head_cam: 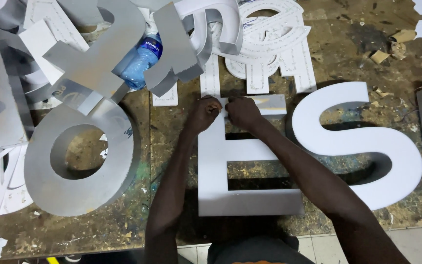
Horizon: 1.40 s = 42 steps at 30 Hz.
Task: Peeling off the protective plastic film from large 3D sign letters and cleaning the surface on a workbench.
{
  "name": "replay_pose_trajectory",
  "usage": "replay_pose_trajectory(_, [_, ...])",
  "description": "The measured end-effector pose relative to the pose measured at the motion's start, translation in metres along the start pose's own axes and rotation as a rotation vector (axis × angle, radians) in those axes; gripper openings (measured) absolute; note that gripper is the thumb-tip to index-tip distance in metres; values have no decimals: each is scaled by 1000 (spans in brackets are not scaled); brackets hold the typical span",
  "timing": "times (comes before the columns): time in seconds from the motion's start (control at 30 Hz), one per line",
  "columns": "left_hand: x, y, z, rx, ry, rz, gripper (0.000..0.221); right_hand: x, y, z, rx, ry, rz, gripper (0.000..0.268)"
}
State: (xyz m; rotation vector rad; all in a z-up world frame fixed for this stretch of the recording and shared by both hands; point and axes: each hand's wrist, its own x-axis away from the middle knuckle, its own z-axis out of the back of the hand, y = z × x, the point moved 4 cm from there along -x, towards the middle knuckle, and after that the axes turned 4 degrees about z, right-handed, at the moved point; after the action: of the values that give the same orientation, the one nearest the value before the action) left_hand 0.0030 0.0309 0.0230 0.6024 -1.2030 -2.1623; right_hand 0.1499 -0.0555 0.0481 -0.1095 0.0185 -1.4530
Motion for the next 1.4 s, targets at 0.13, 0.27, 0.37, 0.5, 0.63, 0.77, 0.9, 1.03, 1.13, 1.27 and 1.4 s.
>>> replay_pose_trajectory(0.13, [-3, -12, -3, -37, 30, -21, 20, 3, -6, 5, 26, 48, 20, 15])
replay_pose_trajectory(0.27, [-4, -15, -6, -23, 27, -31, 16, 7, 5, 1, -38, 72, -20, 25])
replay_pose_trajectory(0.37, [-1, -13, -5, -54, 48, -39, 15, 18, 17, 6, -168, 84, -49, 30])
replay_pose_trajectory(0.5, [-7, -16, -7, -10, 33, -42, 14, 21, 22, 7, -282, 126, -83, 32])
replay_pose_trajectory(0.63, [-12, -26, -12, 28, 46, -58, 17, 18, 7, 7, -143, 105, -129, 31])
replay_pose_trajectory(0.77, [-8, -23, -11, 30, 74, -59, 14, 26, -13, 9, -47, 99, -115, 26])
replay_pose_trajectory(0.9, [-11, -24, -12, 55, 90, -71, 12, 18, -4, -8, -70, 77, -173, 24])
replay_pose_trajectory(1.03, [-11, -24, -12, 23, 83, -5, 10, 16, -4, 2, -76, 102, -163, 25])
replay_pose_trajectory(1.13, [-7, -21, -12, -22, 104, 1, 10, 23, 3, 17, -127, 121, -208, 26])
replay_pose_trajectory(1.27, [3, 2, -17, -102, 171, -56, 16, 36, 53, -9, -650, 357, -289, 35])
replay_pose_trajectory(1.4, [7, 20, -30, -289, 235, -211, 43, 84, 38, 47, -1283, 569, -510, 23])
